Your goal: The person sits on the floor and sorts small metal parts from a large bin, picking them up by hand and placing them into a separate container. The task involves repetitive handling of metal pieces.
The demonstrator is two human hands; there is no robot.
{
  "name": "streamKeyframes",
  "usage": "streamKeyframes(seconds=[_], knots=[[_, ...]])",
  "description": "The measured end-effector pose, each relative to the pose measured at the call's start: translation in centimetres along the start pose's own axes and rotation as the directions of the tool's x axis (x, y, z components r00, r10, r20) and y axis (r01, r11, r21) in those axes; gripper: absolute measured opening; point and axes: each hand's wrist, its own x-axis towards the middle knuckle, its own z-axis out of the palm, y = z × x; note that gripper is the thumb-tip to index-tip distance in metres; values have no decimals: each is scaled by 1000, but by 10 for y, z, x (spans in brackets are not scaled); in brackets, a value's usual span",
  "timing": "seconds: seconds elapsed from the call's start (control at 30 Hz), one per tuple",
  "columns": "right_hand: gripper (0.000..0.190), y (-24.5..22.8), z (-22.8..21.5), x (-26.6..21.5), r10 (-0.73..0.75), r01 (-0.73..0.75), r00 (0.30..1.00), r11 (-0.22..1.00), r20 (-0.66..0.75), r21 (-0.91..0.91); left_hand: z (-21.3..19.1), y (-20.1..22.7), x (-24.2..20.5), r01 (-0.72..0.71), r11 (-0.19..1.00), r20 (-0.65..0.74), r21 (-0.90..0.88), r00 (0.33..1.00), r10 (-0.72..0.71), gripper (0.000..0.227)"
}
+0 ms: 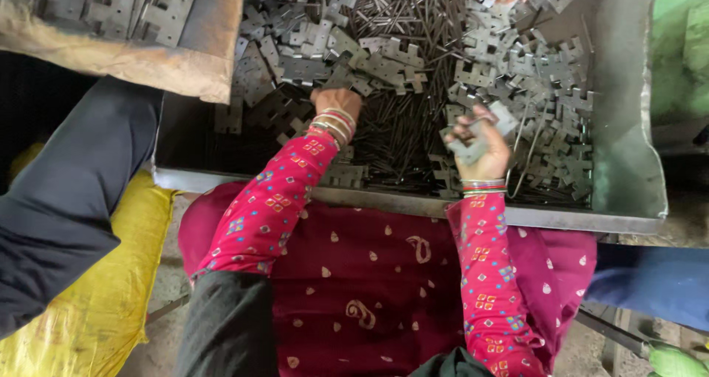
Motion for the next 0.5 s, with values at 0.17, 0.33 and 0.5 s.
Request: streamKeyframes(seconds=[0.17, 0.33, 0.5], knots=[[26, 33, 2, 13, -7, 7, 1000, 832, 1, -555, 89, -21, 43, 200, 980, -66, -3, 978, -200, 14], [35, 91, 23, 48, 119, -23, 992, -174, -44, -984, 142, -32, 63, 295, 955, -296, -45, 909, -295, 14], [32, 144, 43, 73, 243, 128, 970, -493, 5, -860, 82, -37, 63, 224, 875, -30, -429, 965, -261, 16]])
